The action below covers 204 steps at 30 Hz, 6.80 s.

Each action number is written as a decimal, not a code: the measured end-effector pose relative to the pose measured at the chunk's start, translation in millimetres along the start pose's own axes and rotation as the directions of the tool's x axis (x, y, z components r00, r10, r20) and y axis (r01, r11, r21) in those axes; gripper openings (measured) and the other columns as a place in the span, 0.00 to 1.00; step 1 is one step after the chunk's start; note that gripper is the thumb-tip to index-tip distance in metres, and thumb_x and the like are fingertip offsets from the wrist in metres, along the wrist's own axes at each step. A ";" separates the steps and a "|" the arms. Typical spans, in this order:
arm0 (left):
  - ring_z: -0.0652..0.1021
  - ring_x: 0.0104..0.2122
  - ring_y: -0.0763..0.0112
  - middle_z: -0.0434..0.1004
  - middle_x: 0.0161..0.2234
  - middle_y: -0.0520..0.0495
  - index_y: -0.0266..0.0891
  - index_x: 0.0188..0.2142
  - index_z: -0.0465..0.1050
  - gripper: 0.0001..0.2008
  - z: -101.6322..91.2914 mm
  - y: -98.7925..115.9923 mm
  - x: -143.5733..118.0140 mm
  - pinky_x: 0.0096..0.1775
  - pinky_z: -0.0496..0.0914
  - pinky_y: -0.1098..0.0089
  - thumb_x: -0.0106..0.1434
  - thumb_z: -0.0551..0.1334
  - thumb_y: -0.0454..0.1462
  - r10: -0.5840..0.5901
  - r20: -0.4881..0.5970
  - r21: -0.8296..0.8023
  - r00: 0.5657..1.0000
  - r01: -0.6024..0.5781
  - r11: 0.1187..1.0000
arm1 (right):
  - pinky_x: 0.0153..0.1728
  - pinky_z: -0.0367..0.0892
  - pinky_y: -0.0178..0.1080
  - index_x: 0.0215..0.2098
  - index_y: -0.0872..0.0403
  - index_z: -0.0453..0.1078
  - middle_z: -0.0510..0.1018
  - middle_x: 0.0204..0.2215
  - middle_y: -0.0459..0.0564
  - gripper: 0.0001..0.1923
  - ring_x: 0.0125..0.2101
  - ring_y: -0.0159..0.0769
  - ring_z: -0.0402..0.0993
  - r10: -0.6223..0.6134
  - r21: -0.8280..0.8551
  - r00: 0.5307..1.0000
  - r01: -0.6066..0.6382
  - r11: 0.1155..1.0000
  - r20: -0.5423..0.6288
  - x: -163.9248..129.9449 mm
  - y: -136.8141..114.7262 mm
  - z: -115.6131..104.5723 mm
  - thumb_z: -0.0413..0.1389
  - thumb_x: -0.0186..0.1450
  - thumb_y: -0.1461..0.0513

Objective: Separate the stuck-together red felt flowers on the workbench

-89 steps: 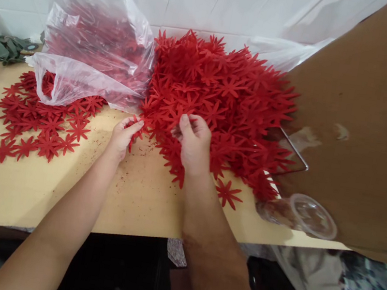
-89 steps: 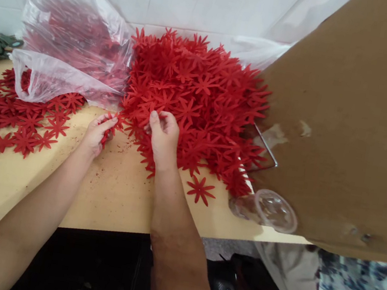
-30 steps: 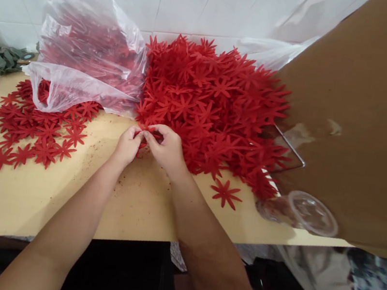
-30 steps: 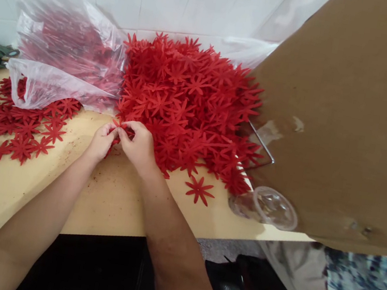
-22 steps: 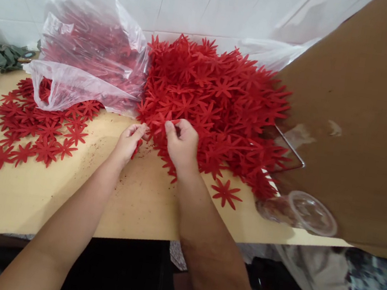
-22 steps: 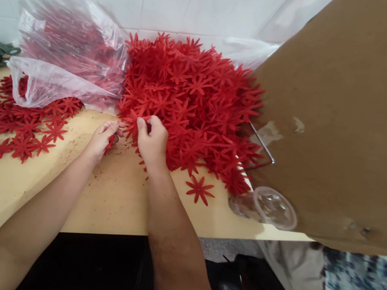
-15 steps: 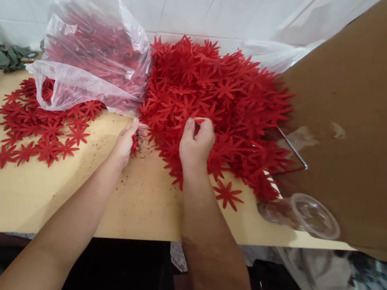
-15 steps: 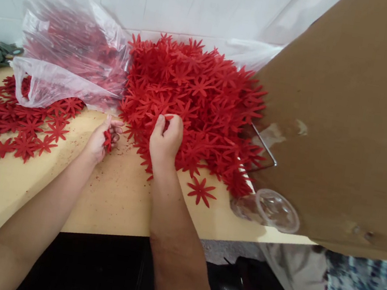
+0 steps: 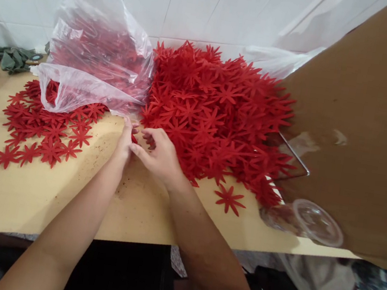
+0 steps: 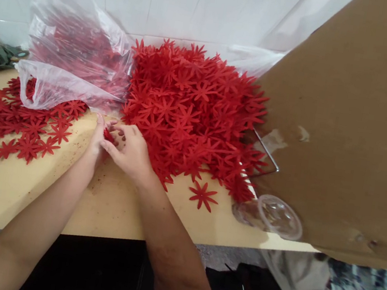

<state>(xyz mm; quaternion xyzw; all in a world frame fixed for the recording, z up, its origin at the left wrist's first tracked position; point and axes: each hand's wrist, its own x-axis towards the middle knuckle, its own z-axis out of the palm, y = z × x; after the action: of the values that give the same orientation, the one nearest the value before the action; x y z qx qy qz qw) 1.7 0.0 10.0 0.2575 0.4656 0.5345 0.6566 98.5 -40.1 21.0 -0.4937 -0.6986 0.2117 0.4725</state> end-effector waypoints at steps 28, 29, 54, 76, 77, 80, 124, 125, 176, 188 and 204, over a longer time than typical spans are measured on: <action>0.69 0.24 0.82 0.72 0.27 0.52 0.36 0.31 0.70 0.04 -0.9 -0.3 -10.2 0.31 0.63 0.77 0.54 0.60 0.34 0.213 0.123 0.199 0.969 -0.234 0.952 | 0.25 0.62 0.35 0.26 0.56 0.64 0.69 0.21 0.44 0.09 0.21 0.26 0.63 0.346 0.400 0.937 -0.297 0.867 -0.053 11.3 33.1 0.4 0.54 0.54 0.58; 0.69 0.25 0.82 0.72 0.28 0.52 0.37 0.32 0.71 0.05 -1.0 0.2 -11.0 0.31 0.64 0.77 0.54 0.60 0.35 0.225 0.127 0.193 0.966 -0.247 0.950 | 0.24 0.60 0.34 0.25 0.56 0.64 0.67 0.19 0.43 0.09 0.20 0.26 0.61 0.340 0.374 0.939 -0.294 0.879 -0.061 11.1 33.3 0.1 0.53 0.55 0.57; 0.69 0.20 0.81 0.69 0.22 0.57 0.39 0.26 0.61 0.05 -12.0 7.8 -0.3 0.25 0.63 0.77 0.49 0.58 0.32 0.115 -0.057 -0.138 0.992 -0.122 0.983 | 0.20 0.54 0.31 0.24 0.55 0.62 0.63 0.17 0.39 0.19 0.18 0.22 0.56 0.345 0.490 0.931 -0.358 0.795 0.120 13.5 22.3 -5.4 0.59 0.47 0.49; 0.65 0.16 0.86 0.68 0.21 0.56 0.37 0.26 0.68 0.10 -6.9 6.6 -14.5 0.20 0.56 0.79 0.45 0.66 0.38 0.144 0.234 0.123 0.962 -0.176 0.977 | 0.22 0.53 0.32 0.20 0.54 0.57 0.58 0.17 0.40 0.23 0.19 0.23 0.53 0.241 0.389 0.966 -0.257 0.885 0.090 11.3 22.1 -4.5 0.51 0.54 0.43; 0.64 0.16 0.86 0.67 0.20 0.57 0.37 0.26 0.67 0.10 -8.3 6.7 -12.7 0.20 0.56 0.79 0.45 0.66 0.38 0.147 0.202 0.089 0.968 -0.168 0.982 | 0.22 0.54 0.32 0.20 0.54 0.58 0.59 0.17 0.40 0.23 0.19 0.23 0.54 0.230 0.405 0.967 -0.253 0.879 0.104 11.1 20.5 -5.3 0.51 0.54 0.44; 0.59 0.13 0.87 0.60 0.16 0.60 0.38 0.25 0.65 0.09 -12.8 8.7 -7.5 0.18 0.54 0.80 0.45 0.65 0.37 0.144 0.107 -0.053 0.984 -0.139 0.989 | 0.22 0.56 0.32 0.21 0.54 0.58 0.59 0.17 0.40 0.20 0.18 0.23 0.54 0.231 0.386 0.970 -0.239 0.891 0.067 11.4 17.9 -11.9 0.53 0.55 0.46; 0.66 0.20 0.84 0.67 0.23 0.56 0.39 0.31 0.68 0.08 -5.0 -0.7 -11.5 0.24 0.59 0.78 0.49 0.63 0.35 0.105 0.221 0.076 0.970 -0.124 0.989 | 0.47 0.57 0.52 0.49 0.56 0.58 0.62 0.46 0.60 0.22 0.48 0.46 0.60 -0.098 -0.311 0.635 -0.232 0.922 -0.766 13.0 54.7 -51.4 0.48 0.59 0.56; 0.66 0.20 0.84 0.68 0.23 0.56 0.38 0.31 0.69 0.08 -4.7 -1.6 -10.9 0.25 0.59 0.78 0.49 0.63 0.34 0.108 0.218 0.103 0.970 -0.133 0.986 | 0.49 0.53 0.55 0.52 0.56 0.57 0.60 0.49 0.61 0.24 0.52 0.49 0.57 -0.174 -0.398 0.624 -0.239 0.886 -0.762 12.0 52.9 -55.1 0.49 0.58 0.56; 0.69 0.25 0.76 0.72 0.26 0.49 0.37 0.28 0.71 0.10 -10.3 -26.7 7.4 0.32 0.65 0.72 0.52 0.62 0.42 0.390 0.278 0.670 0.878 -0.468 0.576 | 0.19 0.53 0.30 0.19 0.54 0.56 0.58 0.13 0.37 0.17 0.15 0.21 0.54 0.371 0.487 0.853 -0.163 0.858 -0.368 15.6 34.8 -19.5 0.54 0.57 0.52; 0.68 0.24 0.80 0.69 0.25 0.53 0.38 0.29 0.69 0.12 -1.2 -1.6 -12.7 0.28 0.61 0.76 0.52 0.62 0.45 0.247 0.310 0.215 0.918 -0.320 0.922 | 0.27 0.63 0.34 0.25 0.54 0.66 0.71 0.22 0.43 0.13 0.24 0.27 0.65 0.221 0.465 0.970 -0.151 0.872 -0.099 13.1 27.1 -5.5 0.57 0.53 0.52; 0.67 0.20 0.84 0.66 0.21 0.57 0.38 0.28 0.62 0.08 -21.1 10.2 7.3 0.23 0.58 0.79 0.50 0.61 0.36 0.204 -0.037 -0.002 0.978 -0.204 0.979 | 0.41 0.63 0.44 0.35 0.53 0.66 0.68 0.35 0.50 0.11 0.39 0.36 0.66 0.106 0.034 0.740 -0.112 0.993 -0.664 14.6 37.9 -46.0 0.54 0.56 0.55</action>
<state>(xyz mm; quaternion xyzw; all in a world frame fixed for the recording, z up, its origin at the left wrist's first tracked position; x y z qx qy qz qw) -21.7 6.5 6.9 0.2924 0.4472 0.6048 0.5905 156.1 -18.9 20.0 -0.5786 -0.4554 0.0465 0.6751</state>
